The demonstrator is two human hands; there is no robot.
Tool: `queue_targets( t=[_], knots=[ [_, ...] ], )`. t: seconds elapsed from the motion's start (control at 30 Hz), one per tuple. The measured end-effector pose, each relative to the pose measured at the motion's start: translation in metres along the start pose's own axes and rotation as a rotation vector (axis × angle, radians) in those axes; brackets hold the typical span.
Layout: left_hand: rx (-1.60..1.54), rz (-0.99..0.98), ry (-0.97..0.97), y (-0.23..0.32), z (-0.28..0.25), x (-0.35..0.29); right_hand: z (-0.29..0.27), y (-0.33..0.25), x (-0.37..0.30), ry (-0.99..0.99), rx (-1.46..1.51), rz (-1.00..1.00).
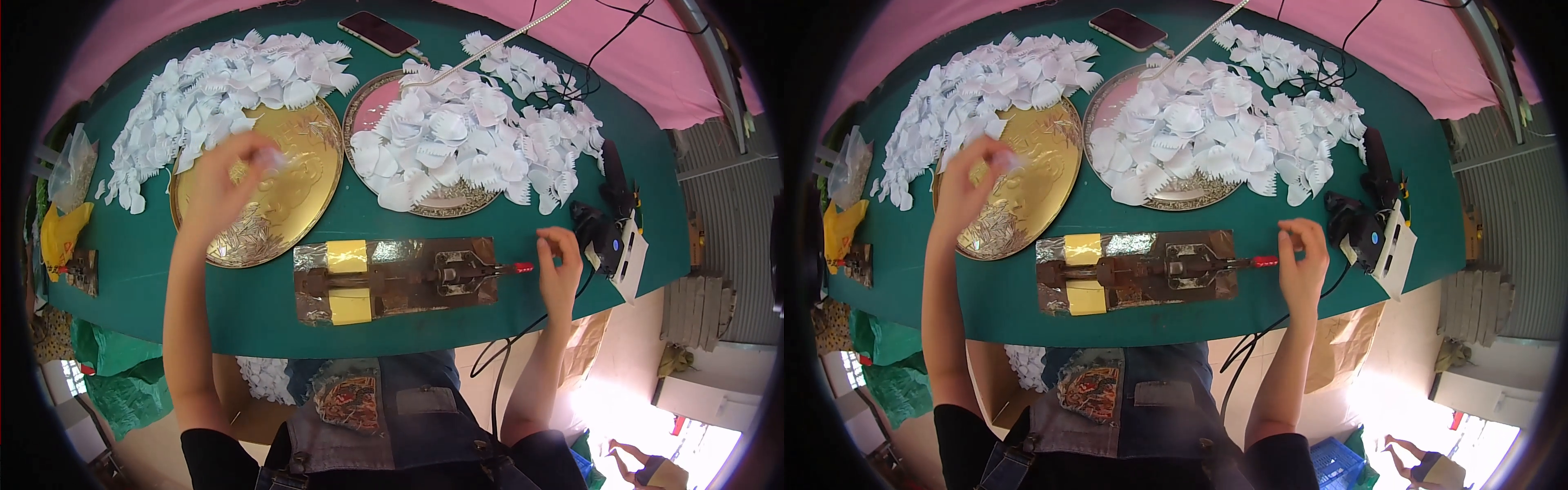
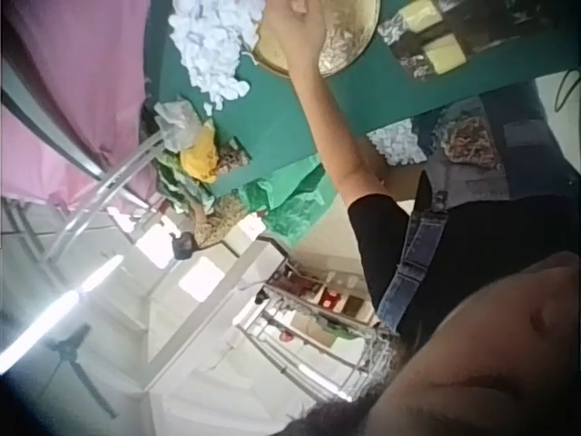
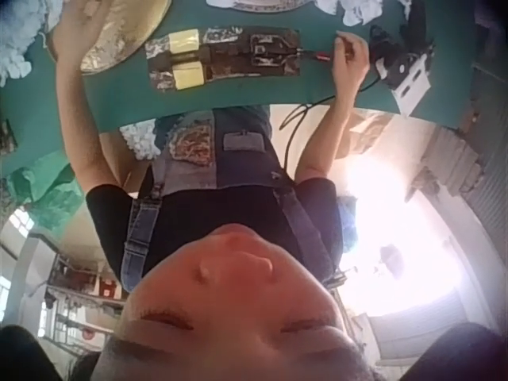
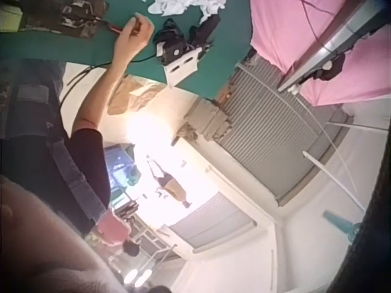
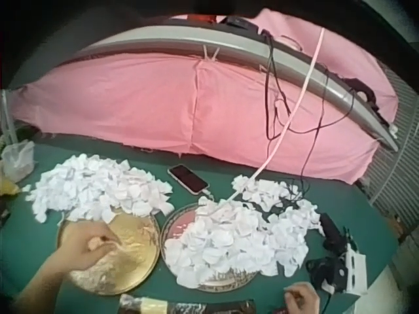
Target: The person picks up a white plastic piece and a metal pin, fits the pin into the plastic piece, and joins them using a manual press. This process is repeated multiple times, with the person occasionally reaching for more pins from a gold tray and plastic pieces from a silver tray.
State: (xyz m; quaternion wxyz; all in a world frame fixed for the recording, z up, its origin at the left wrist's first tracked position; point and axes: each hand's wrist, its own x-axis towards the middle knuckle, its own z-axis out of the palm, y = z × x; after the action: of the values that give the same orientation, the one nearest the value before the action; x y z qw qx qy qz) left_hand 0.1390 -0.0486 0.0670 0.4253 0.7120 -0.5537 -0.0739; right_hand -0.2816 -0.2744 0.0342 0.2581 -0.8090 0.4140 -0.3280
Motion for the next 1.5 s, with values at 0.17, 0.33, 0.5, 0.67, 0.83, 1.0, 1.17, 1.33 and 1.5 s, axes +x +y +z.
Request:
queue_targets(
  t=[0.17,0.33,0.5,0.67,0.83,1.0,1.17,1.33,1.5],
  knots=[
    [-0.054,0.062,-0.274,0.086,0.029,-0.073,0.032,0.014,0.049,-0.057,-0.054,-0.025],
    [-0.051,0.086,-0.081,0.085,0.057,-0.105,0.054,0.017,0.076,-0.117,-0.202,-0.152],
    [-0.082,-0.091,0.048,0.085,0.075,-0.119,0.055,0.025,0.081,-0.120,-0.201,-0.114],
    [-0.072,-0.013,0.196,0.070,0.091,-0.129,0.052,0.033,0.082,-0.146,-0.216,-0.097],
    [-0.245,-0.023,0.178,0.068,0.098,-0.127,0.055,0.029,0.079,-0.119,-0.168,-0.088],
    [-0.075,0.029,0.197,0.060,0.096,-0.123,0.054,0.032,0.074,-0.057,-0.084,-0.073],
    [0.080,0.191,0.086,0.052,0.087,-0.121,0.035,0.016,0.068,-0.017,-0.052,-0.025],
    [-0.088,0.017,0.128,0.057,0.095,-0.123,0.035,-0.062,0.045,-0.187,0.262,-0.095],
    [-0.250,-0.123,0.149,0.055,0.102,-0.135,0.092,-0.139,0.017,-0.645,0.419,-0.259]
  ],
)
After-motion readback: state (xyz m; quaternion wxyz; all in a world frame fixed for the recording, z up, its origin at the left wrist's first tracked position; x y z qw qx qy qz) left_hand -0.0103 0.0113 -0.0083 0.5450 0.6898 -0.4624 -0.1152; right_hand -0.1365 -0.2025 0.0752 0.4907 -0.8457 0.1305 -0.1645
